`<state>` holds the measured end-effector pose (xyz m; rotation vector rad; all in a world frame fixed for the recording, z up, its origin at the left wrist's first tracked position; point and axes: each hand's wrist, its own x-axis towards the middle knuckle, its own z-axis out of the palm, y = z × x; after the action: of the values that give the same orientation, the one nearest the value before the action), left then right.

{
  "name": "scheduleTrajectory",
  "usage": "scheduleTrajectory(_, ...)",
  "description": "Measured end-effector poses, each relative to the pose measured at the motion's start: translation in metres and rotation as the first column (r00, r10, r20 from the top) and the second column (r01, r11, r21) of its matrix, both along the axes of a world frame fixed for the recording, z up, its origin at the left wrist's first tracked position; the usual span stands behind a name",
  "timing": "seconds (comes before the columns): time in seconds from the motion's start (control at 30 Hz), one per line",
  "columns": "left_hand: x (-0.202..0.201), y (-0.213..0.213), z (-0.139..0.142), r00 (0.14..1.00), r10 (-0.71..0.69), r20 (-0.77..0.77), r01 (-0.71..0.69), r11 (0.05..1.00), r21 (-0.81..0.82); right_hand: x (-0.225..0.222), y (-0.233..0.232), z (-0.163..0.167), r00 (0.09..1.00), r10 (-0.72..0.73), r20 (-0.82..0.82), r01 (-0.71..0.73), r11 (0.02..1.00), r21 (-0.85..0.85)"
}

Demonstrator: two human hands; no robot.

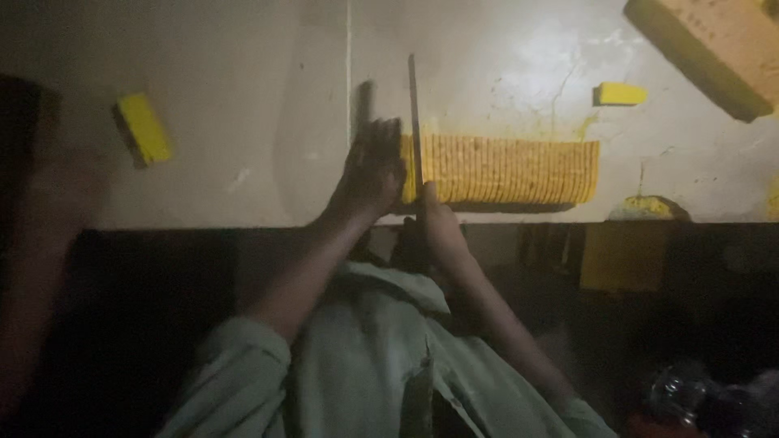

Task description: The person presses and levels a yellow sponge cake slab in a metal tray, then lifts the slab out onto the table. Using a long knife, they trim the edges and cut the slab lengthwise into strips, then slice the strips crosswise into small rectangular pieces, working through several slabs one at a time.

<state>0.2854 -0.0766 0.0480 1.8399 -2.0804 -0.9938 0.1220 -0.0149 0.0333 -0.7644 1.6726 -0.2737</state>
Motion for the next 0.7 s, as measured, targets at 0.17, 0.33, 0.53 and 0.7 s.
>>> scheduleTrajectory(0.17, 0.002, 0.006, -0.014, 0.982, 0.024, 0.186, 0.005, 0.988, -0.155, 0.003, 0.006, 0.002, 0.873, 0.382, -0.302, -0.474, 0.811, -0.343)
scheduleTrajectory(0.33, 0.002, 0.015, -0.028, 0.964, -0.01, 0.267, 0.08, 0.964, -0.254, 0.019, 0.022, -0.003, 0.747, 0.473, -0.468, -0.64, 0.701, -0.313)
scheduleTrajectory(0.53, 0.001, 0.01, -0.028, 0.929, -0.099, 0.356, 0.144, 0.984, -0.103, 0.022, 0.004, 0.0, 0.723, 0.547, -0.422, -0.665, 0.718, -0.207)
scheduleTrajectory(0.7, 0.0, 0.016, -0.043, 0.934, -0.059, 0.351, 0.14, 0.967, -0.211, 0.001, 0.048, 0.008, 0.445, 0.716, -0.538, -0.87, 0.488, -0.071)
